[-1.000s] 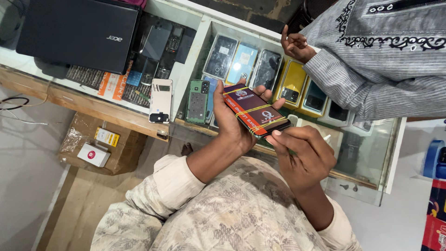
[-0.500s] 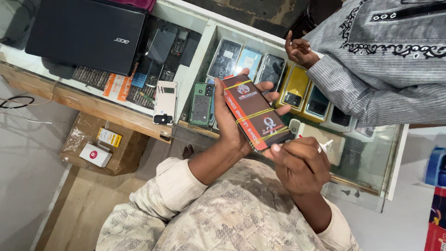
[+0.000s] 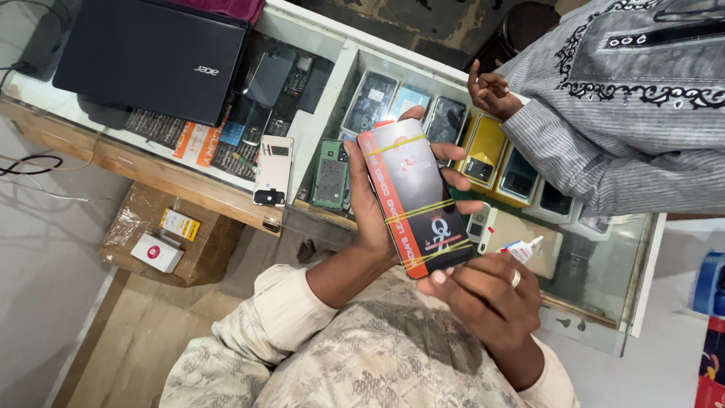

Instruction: The person applies adhesive to the back of a disassembled smartphone and presses it onto a cardboard backing. They then repeatedly pick up and place down a green phone case and other phone parts on the counter.

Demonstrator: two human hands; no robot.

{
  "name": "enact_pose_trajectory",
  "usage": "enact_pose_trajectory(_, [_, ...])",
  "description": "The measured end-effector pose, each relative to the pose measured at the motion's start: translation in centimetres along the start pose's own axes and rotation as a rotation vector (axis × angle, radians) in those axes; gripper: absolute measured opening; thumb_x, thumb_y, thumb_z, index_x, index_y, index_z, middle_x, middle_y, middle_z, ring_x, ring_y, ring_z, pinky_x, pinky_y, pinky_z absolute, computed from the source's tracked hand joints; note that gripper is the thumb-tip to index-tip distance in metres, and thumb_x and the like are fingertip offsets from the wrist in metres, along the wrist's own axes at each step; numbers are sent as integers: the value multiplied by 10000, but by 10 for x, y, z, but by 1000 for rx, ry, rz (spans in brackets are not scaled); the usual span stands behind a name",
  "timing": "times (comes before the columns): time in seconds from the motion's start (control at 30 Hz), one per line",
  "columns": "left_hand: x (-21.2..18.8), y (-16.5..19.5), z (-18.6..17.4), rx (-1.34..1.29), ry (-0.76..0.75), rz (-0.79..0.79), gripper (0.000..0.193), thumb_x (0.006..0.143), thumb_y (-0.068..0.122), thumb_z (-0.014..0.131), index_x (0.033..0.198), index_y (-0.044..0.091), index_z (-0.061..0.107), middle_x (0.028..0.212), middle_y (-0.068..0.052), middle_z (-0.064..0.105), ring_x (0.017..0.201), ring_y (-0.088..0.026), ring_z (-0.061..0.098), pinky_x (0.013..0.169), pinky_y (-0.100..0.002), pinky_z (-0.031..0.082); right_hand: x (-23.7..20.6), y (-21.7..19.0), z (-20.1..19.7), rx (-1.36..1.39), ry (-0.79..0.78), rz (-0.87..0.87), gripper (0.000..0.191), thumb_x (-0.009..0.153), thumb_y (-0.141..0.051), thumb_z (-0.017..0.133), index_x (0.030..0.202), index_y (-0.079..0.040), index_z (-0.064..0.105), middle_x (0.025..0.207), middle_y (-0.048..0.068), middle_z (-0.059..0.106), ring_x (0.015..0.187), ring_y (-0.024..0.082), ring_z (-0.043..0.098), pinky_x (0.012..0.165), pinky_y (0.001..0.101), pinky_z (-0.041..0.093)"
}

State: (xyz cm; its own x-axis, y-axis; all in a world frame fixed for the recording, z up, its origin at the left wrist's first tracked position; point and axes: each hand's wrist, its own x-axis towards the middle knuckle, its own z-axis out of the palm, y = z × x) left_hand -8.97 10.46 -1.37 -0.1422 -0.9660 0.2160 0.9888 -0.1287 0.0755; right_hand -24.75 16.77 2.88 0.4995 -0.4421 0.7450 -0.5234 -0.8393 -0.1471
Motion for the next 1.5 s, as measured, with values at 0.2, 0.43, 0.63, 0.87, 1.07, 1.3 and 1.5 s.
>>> enact_pose_trajectory(0.2, [-4,2,6,36,-68,-28,891,1035,805,256,1609,125,214,1239,-291,592,1024,-341,697,889,-612,588,0,-1,-5,30,-23,-89,339,783,-199,941,1037,-97,739,882,-12,616,777,178,646,650,336,550])
enact_pose_trajectory(0.43, [-6,0,6,64,9,-35,842,1059,750,284,1635,136,261,1259,-278,603,1030,-359,694,889,-623,596,-1,1,1,-23,55,-160,305,756,-182,938,971,-87,744,857,-12,620,731,168,631,596,319,522])
enact_pose_trajectory(0.63, [-10,-13,12,102,68,-3,847,1016,759,285,1605,150,284,1201,-261,613,975,-341,700,836,-609,605,-2,2,-7,103,117,-122,323,741,-194,935,971,-80,739,839,-10,611,683,137,622,577,288,506])
enact_pose_trajectory(0.87, [-15,-28,20,101,85,-7,853,1015,761,284,1598,139,303,1139,-226,616,963,-325,699,826,-597,611,-8,-1,-26,171,102,-67,323,702,-174,937,956,-83,760,797,-18,618,636,113,597,530,281,465])
enact_pose_trajectory(1.07, [-20,-29,27,137,106,11,849,989,769,278,1571,153,317,1113,-204,618,963,-309,702,826,-589,618,-17,-3,-32,269,38,151,222,721,-128,902,852,-99,725,784,-2,629,646,139,625,538,293,478])
enact_pose_trajectory(1.3, [-22,-34,25,176,103,42,860,990,779,293,1569,144,315,1128,-215,617,970,-300,703,818,-573,620,-22,-3,-29,306,58,225,320,673,-248,932,791,-84,684,756,1,602,617,118,609,507,274,469])
enact_pose_trajectory(1.5, [-23,-33,21,169,113,49,851,997,773,284,1584,158,317,1126,-210,614,957,-300,701,815,-567,624,-30,-1,-26,357,49,272,320,692,-196,932,811,-70,662,760,27,590,632,123,610,521,271,480])
